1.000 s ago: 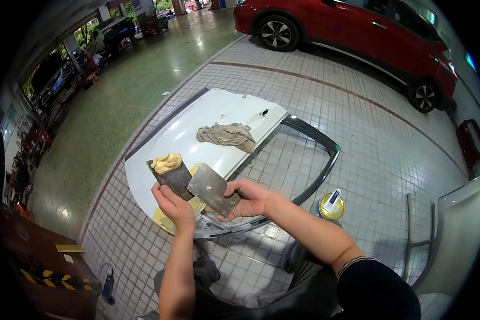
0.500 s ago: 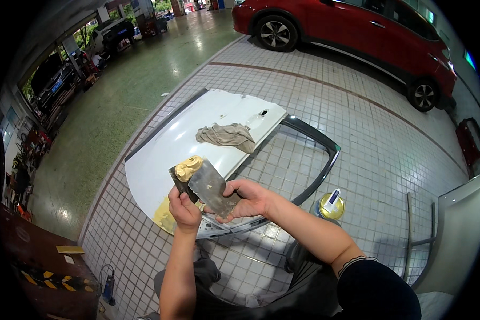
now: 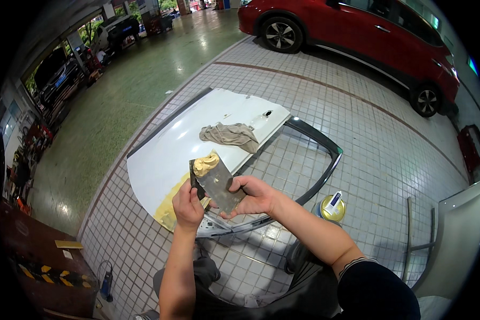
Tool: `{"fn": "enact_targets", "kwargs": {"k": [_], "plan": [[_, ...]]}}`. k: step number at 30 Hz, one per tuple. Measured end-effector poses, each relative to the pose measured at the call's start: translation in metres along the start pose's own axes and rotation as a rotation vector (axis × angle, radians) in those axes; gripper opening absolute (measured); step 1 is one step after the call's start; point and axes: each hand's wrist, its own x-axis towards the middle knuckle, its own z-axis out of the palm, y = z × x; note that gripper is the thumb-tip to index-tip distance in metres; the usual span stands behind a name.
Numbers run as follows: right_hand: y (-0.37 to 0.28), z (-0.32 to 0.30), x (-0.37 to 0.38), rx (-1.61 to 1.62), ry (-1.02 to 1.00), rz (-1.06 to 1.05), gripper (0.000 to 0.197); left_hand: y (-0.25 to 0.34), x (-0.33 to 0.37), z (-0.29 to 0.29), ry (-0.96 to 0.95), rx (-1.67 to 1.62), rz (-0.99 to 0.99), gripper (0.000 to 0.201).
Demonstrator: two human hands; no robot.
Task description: The person scrapes a yellow substance from a white car door panel using a metal scraper. They then scoop a yellow paste from a container and apply it to the scraper. Finally, they squeeze a white substance from a tube onto the scraper, mixing it with the yellow paste.
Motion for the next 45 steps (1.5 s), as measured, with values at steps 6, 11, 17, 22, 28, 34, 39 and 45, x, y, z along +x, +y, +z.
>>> {"fn": "enact_targets", "kwargs": {"k": [6, 11, 17, 22, 28, 34, 39, 45], "plan": [[-0.005, -0.006, 0.000, -0.020, -0.008, -0.017, 0.060, -0.001, 0.003, -0.004, -0.081, 0.095, -0.005, 0.020], [-0.010, -0.013, 0.004, 0.011, 0.005, -0.031, 0.061, -0.004, 0.004, -0.005, -0.174, 0.247, -0.065, 0.017], [-0.015, -0.013, 0.007, -0.037, 0.043, -0.079, 0.061, -0.003, 0.002, -0.007, -0.646, 0.475, -0.418, 0.020], [-0.028, -0.017, 0.004, -0.373, 0.088, -0.330, 0.053, 0.002, 0.006, -0.006, -0.465, 0.364, -0.663, 0.024], [-0.040, -0.009, -0.001, -0.419, 0.151, -0.628, 0.053, -0.007, -0.003, -0.011, -0.187, 0.109, -0.671, 0.027], [-0.027, -0.001, 0.001, -0.436, 0.161, -0.690, 0.049, 0.009, 0.000, -0.004, -0.052, -0.156, -0.669, 0.024], [-0.006, -0.009, 0.007, -0.310, 0.053, -0.677, 0.044, 0.025, 0.001, 0.007, -0.066, 0.026, -0.489, 0.017], [0.002, -0.005, 0.011, -0.576, 0.154, -0.655, 0.040, 0.024, -0.002, 0.006, -0.019, 0.079, -0.453, 0.013]]}}
